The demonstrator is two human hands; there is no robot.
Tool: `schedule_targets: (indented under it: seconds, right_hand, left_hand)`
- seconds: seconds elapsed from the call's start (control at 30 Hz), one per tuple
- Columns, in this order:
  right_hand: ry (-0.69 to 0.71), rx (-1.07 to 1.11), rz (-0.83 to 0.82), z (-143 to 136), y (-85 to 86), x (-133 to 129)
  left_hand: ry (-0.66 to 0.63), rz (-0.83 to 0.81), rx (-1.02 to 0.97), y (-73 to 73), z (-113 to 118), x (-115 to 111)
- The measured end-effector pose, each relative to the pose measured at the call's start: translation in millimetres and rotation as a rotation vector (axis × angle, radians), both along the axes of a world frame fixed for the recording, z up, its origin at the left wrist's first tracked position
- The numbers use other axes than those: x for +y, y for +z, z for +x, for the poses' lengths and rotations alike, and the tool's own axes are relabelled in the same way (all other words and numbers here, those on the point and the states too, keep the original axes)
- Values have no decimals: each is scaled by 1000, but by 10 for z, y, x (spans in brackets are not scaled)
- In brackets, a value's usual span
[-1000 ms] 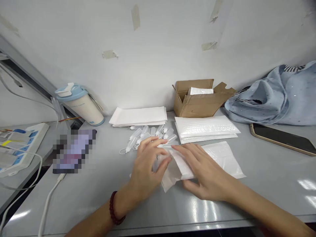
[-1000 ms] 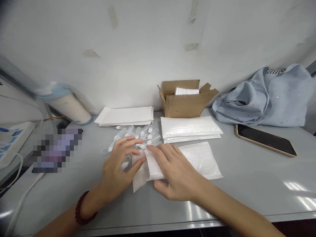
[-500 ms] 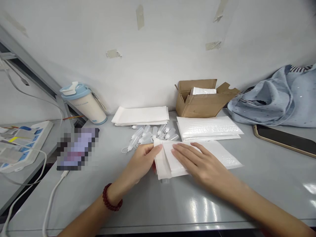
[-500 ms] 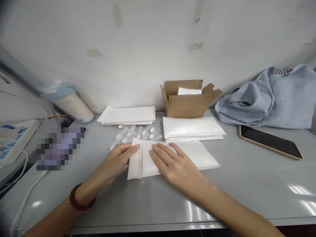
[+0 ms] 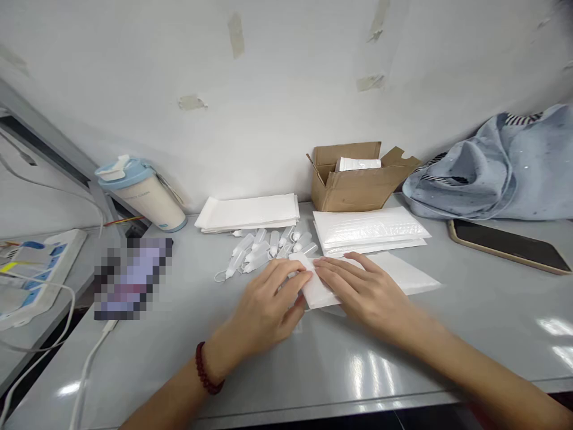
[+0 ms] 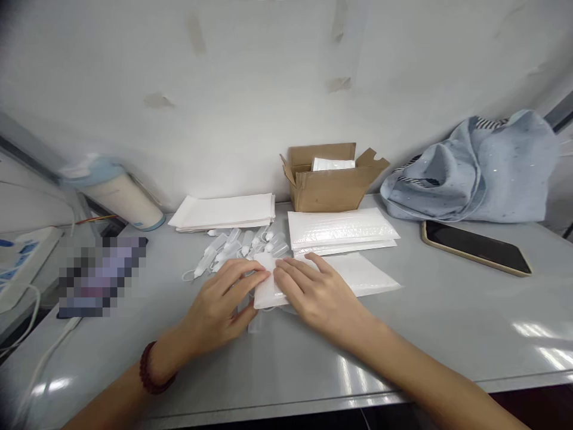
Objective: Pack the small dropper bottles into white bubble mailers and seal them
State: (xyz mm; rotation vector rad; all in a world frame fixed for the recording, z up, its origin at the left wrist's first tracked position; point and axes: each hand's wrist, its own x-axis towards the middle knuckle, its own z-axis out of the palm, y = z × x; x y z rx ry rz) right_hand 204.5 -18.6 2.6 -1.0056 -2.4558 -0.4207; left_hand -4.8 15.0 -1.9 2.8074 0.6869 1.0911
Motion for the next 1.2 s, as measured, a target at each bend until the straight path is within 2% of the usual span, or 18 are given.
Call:
schedule_targets:
  seconds: [0.1,0.23,0.77,0.87,0.93,1.1,1.2]
  right_hand:
    - [28,47,57,-29,26,-30]
    - [89,23,158,-62,75,-83]
    - [114,78,238,-60,128,-120]
    - [130,85,228,-69,129,-130]
    - [125,96,253,-70,132,-127]
    - [50,188,374,-37,147,-93]
    - [3,138,346,-26,122,-73]
  left_hand:
    - [-21,180,-42,-51,21,16]
    - [-8,242,-31,-107,17,10]
    - [58,64,-39,-241,42,17]
    - [64,-35,-55,-262,64,11]
    - [66,-161,-86,-237,90,-5]
    - [150,-666,-231,-94,124,6]
    - [162,-869,-337,-34,106,83]
